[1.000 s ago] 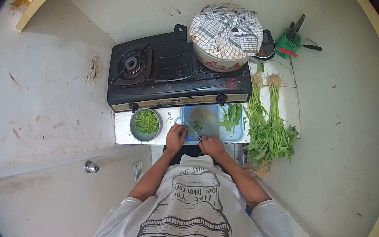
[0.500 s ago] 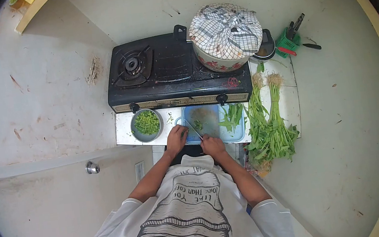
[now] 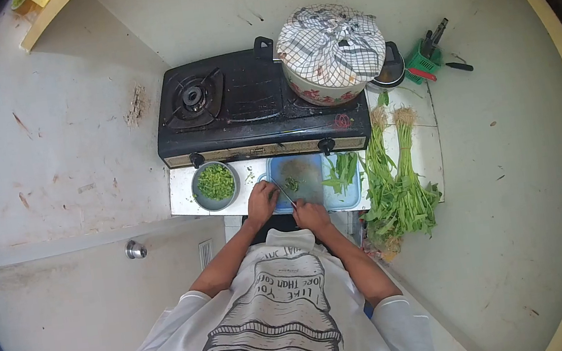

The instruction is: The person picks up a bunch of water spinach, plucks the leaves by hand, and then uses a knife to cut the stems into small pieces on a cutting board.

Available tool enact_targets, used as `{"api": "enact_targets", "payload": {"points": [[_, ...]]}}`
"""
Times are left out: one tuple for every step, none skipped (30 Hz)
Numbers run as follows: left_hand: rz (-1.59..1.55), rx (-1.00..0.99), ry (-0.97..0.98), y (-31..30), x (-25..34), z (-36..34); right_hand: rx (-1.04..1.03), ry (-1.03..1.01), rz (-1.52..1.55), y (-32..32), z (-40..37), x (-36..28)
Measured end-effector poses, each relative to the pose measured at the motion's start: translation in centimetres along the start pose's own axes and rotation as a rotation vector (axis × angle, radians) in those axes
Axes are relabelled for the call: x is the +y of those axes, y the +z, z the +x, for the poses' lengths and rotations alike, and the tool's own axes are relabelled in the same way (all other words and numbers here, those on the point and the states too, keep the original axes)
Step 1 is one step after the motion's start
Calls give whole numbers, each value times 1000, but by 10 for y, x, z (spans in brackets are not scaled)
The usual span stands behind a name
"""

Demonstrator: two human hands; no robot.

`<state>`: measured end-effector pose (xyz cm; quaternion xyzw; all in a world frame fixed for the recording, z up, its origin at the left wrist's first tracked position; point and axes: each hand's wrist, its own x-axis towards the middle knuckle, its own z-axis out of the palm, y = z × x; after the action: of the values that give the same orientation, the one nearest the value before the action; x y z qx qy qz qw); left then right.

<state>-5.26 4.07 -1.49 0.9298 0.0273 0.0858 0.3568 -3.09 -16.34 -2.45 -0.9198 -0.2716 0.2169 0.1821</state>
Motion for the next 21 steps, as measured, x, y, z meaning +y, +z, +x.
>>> {"api": "enact_targets", "payload": {"points": [[-12,4,7,1,0,-1,-13,2,-11,5,3,2],[-24,8,14,1,0,-2,-27,3,-21,10,4,3],[-36,13,22,1,0,-2,-34,9,-28,5,5,0],[-38,15,12,1,-1,-3,-41,15,-36,0,5,-4],[-42,16,2,1,-1,-5,-49,21,-45,-5,4,-6],[-47,18,-7,2,-1,-5,-26,18,-41,-1,5,-3],[-50,15,-34,3,-1,-4,-2,14,-37,3,5,-1],[-52,13,-61,4,-1,-4,21,9,-33,7,4,2],[-52,11,-88,5,-2,-3,16,15,-35,7,3,3],[-70,23,-94,5,-4,-2,11,23,-36,7,1,4],[-89,33,-100,6,-5,-2,6,32,-38,7,-1,5],[-109,44,-106,7,-5,-1,23,39,-26,5,-4,7],[-102,37,-112,7,-4,-1,40,44,-15,4,-7,9],[-96,32,-120,7,-4,-2,57,49,-5,2,-9,11],[-89,26,-129,7,-5,-3,60,45,-10,3,-10,13],[-91,34,-127,8,-6,-4,64,42,-14,5,-10,14],[-92,41,-125,8,-7,-4,70,39,-17,6,-9,15],[-93,48,-121,8,-7,-4,60,33,-14,2,-9,12],[-88,50,-119,8,-7,-4,50,28,-10,-1,-9,9],[-83,52,-117,8,-6,-4,40,23,-5,-4,-9,5],[-78,54,-115,8,-7,-4,24,14,-6,-5,-8,3]]}}
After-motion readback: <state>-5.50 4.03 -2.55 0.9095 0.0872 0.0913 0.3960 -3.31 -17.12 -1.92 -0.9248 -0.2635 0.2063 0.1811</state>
